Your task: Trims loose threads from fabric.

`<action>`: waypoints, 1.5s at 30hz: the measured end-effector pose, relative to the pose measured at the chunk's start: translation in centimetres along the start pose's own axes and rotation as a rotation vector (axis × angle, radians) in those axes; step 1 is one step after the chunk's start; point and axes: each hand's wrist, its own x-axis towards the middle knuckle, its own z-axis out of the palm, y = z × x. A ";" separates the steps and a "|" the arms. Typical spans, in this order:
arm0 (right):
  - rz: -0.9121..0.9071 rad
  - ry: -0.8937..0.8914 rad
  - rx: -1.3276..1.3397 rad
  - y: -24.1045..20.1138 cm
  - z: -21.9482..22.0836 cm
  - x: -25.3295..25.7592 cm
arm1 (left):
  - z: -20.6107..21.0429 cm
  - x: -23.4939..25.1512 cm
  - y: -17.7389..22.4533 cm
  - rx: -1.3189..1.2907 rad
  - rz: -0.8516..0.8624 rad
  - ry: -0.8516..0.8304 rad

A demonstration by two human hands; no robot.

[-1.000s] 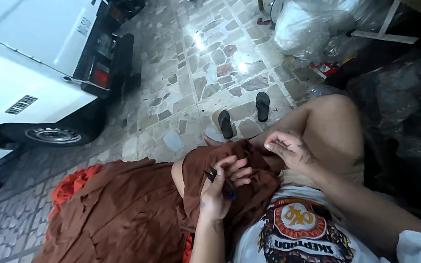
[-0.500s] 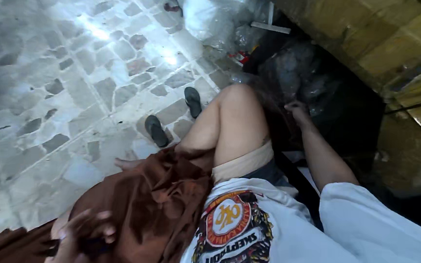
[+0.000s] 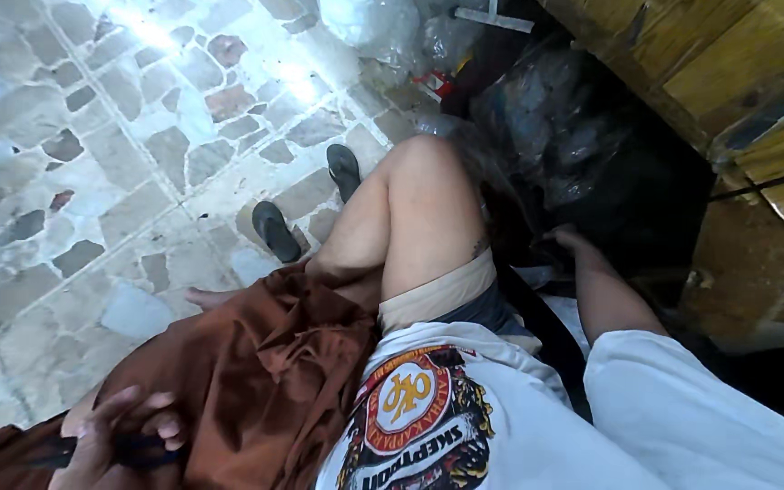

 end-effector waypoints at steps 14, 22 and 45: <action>-0.064 -0.099 -0.304 -0.9 -0.2 -1.6 | -1.3 0.4 -0.9 -0.004 -0.003 -0.011; -0.150 -0.257 -0.408 -3.7 0.8 -2.6 | -2.5 0.7 -1.8 -0.025 0.052 -0.077; -1.505 -0.095 -0.055 -21.3 10.1 -33.4 | 5.9 -3.5 0.5 0.382 0.281 0.001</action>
